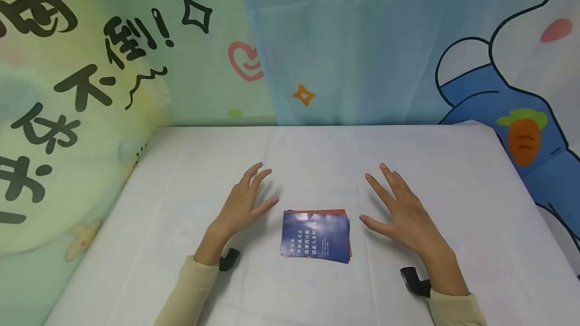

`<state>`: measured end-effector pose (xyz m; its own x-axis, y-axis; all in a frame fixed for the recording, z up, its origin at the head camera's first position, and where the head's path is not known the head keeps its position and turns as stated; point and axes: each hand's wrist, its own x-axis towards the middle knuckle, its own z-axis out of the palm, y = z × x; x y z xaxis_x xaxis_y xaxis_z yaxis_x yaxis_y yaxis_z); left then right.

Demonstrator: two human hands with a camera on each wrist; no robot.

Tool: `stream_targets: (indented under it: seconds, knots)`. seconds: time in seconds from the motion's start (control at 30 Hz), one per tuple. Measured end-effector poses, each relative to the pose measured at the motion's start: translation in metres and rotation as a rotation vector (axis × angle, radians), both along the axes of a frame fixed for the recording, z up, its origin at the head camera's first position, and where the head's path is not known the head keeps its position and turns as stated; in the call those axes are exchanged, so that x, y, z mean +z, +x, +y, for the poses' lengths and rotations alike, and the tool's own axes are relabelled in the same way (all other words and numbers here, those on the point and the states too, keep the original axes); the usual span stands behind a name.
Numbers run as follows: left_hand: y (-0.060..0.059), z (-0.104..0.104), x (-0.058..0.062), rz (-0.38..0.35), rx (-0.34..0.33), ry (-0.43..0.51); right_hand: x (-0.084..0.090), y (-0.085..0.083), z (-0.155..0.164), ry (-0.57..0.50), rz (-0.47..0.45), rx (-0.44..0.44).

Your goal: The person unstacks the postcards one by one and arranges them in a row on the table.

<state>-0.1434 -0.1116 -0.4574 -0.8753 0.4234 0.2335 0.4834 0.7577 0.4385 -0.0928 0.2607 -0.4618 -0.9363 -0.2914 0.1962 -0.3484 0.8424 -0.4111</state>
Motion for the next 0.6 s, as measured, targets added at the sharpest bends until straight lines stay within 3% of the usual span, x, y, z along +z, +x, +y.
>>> stream_targets:
  seconds: [0.13, 0.33, 0.6]
  knots:
    - [0.002, 0.002, 0.0, 0.022, -0.007, 0.048, 0.001, 0.0, -0.002, -0.033, 0.006, 0.042]
    - [0.004, 0.004, 0.001, 0.047, -0.035, 0.062, 0.005, 0.001, -0.007, -0.088, -0.047, 0.037]
    - [0.011, 0.008, 0.002, 0.019, -0.079, 0.03, 0.001, 0.003, -0.011, -0.344, -0.044, 0.158]
